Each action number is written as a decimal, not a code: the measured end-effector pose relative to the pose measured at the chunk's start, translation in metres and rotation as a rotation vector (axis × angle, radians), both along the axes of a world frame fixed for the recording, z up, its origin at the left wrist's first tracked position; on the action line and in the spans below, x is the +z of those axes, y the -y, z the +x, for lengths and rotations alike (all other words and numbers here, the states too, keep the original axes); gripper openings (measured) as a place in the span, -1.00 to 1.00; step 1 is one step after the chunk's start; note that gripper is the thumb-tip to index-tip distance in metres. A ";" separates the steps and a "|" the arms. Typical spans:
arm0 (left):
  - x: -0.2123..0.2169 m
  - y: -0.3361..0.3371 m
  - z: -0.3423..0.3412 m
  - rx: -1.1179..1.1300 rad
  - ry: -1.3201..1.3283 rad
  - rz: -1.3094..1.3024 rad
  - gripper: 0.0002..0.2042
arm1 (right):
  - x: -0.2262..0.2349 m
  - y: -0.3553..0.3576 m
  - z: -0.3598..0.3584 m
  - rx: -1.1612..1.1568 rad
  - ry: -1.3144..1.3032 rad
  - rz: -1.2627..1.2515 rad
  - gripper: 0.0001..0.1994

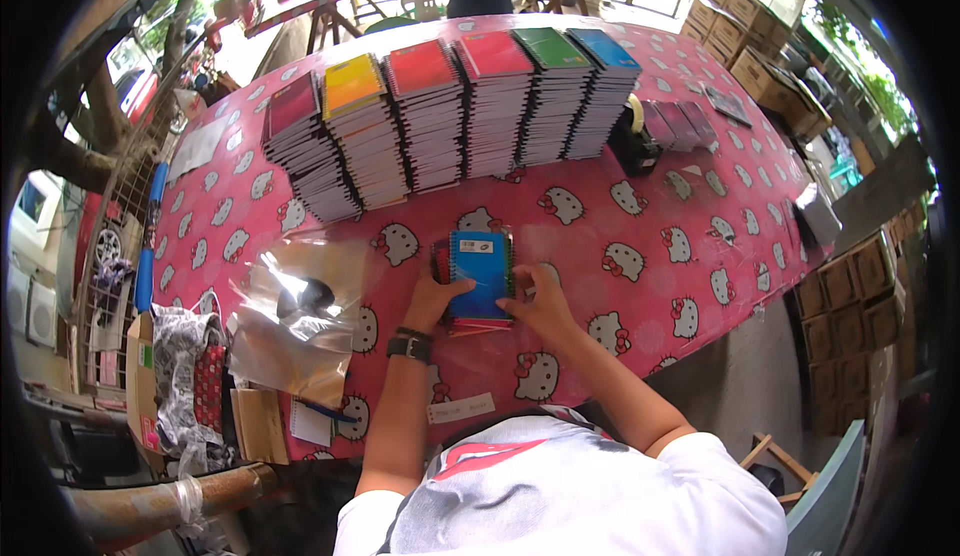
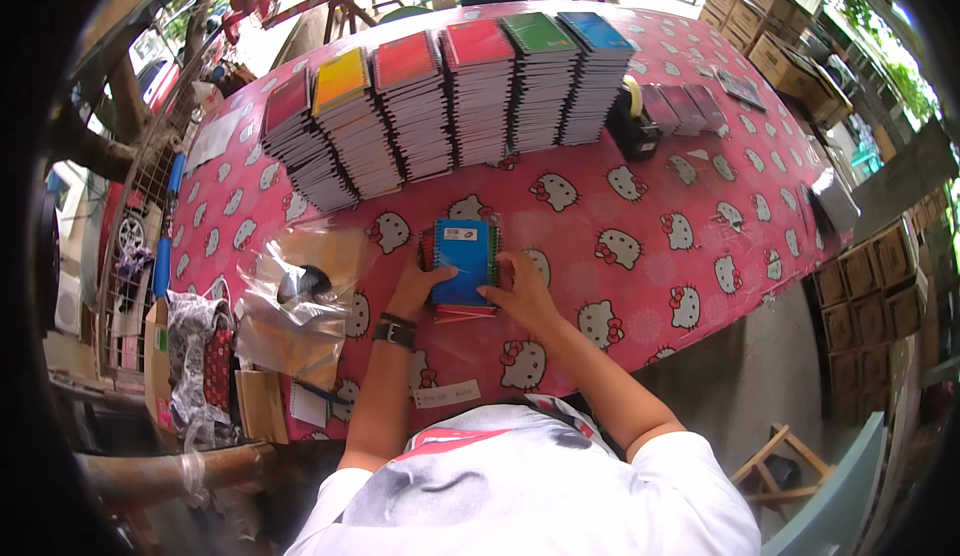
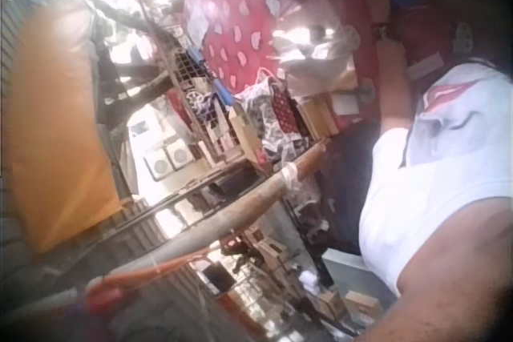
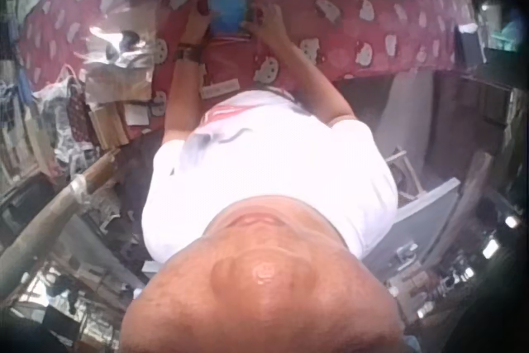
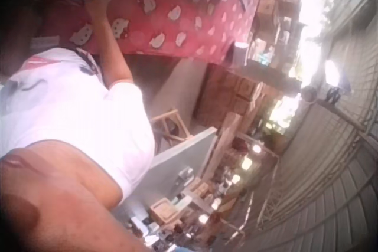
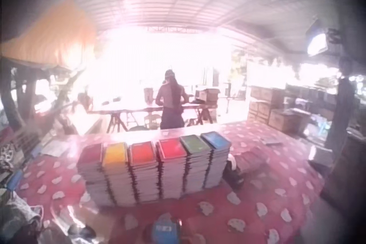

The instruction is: The person picks up notebooks of various colors from stacks on a table, places them into a clear plastic bag, and then seals the bag with tape.

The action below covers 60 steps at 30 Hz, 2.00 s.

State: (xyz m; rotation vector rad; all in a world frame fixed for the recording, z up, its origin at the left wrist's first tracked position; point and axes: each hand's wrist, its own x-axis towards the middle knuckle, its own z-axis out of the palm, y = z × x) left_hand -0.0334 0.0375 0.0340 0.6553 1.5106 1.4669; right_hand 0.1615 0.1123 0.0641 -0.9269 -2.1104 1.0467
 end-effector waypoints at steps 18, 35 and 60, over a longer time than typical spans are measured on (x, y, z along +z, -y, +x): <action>0.018 0.003 0.080 -0.196 -0.022 0.288 -0.18 | 0.015 -0.013 0.037 0.280 -0.424 -0.624 -0.13; -0.008 0.021 0.083 -0.222 -0.005 0.327 -0.23 | 0.001 -0.003 0.036 0.318 -0.390 -0.487 -0.19; 0.009 -0.041 0.061 -0.155 -0.095 -0.278 -0.49 | -0.036 -0.077 0.089 -0.398 0.492 0.534 -0.88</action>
